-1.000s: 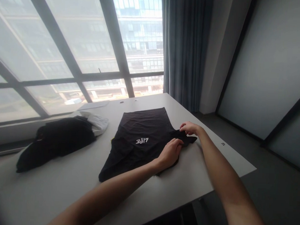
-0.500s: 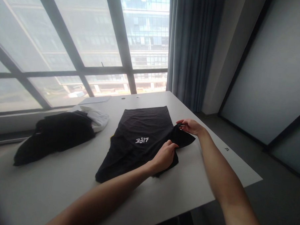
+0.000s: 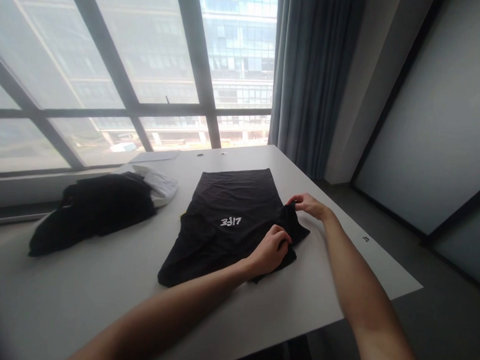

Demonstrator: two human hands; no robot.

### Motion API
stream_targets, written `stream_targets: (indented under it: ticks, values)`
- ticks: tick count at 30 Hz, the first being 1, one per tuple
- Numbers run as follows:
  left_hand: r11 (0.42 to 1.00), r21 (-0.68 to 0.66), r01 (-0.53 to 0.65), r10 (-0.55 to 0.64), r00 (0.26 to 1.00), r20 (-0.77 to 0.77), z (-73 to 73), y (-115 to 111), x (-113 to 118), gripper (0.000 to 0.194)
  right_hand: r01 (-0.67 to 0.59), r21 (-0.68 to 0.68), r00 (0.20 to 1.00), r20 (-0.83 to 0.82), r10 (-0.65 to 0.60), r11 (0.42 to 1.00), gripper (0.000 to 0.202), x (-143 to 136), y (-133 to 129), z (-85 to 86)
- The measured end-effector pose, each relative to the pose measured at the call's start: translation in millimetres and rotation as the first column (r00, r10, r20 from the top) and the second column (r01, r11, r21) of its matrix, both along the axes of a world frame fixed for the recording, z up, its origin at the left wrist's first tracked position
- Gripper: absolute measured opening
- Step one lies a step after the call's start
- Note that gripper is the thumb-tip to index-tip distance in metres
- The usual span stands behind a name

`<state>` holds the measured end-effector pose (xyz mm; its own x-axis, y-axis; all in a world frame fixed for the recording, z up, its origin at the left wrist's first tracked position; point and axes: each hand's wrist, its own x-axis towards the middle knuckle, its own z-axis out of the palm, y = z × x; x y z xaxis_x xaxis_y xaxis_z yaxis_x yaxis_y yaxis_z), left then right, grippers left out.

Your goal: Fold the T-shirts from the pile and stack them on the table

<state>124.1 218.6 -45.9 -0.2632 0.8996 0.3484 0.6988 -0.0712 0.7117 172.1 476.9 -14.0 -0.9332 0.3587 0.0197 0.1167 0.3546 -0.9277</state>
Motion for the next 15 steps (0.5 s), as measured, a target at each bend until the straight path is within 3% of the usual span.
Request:
stream_targets:
  ticks: [5, 10, 15]
  values:
    - [0.992, -0.118, -0.043, 0.0, 0.94, -0.342, 7.9, -12.5, 16.5, 0.058, -0.04, -0.026, 0.996, 0.076, 0.042, 0.999, 0.045, 9.3, 12.0, -6.8]
    - [0.971, -0.24, 0.021, -0.115, 0.916, -0.385, 10.1, -11.6, 20.9, 0.039, -0.077, -0.056, 0.992, 0.099, 0.082, 0.995, 0.046, 10.5, 15.4, -8.3]
    - [0.968, -0.244, 0.065, -0.169, 0.886, -0.431, 10.4, -10.2, 17.7, 0.044, -0.01, -0.099, 0.994, 0.111, 0.021, 0.995, 0.049, 10.6, 12.7, -5.0]
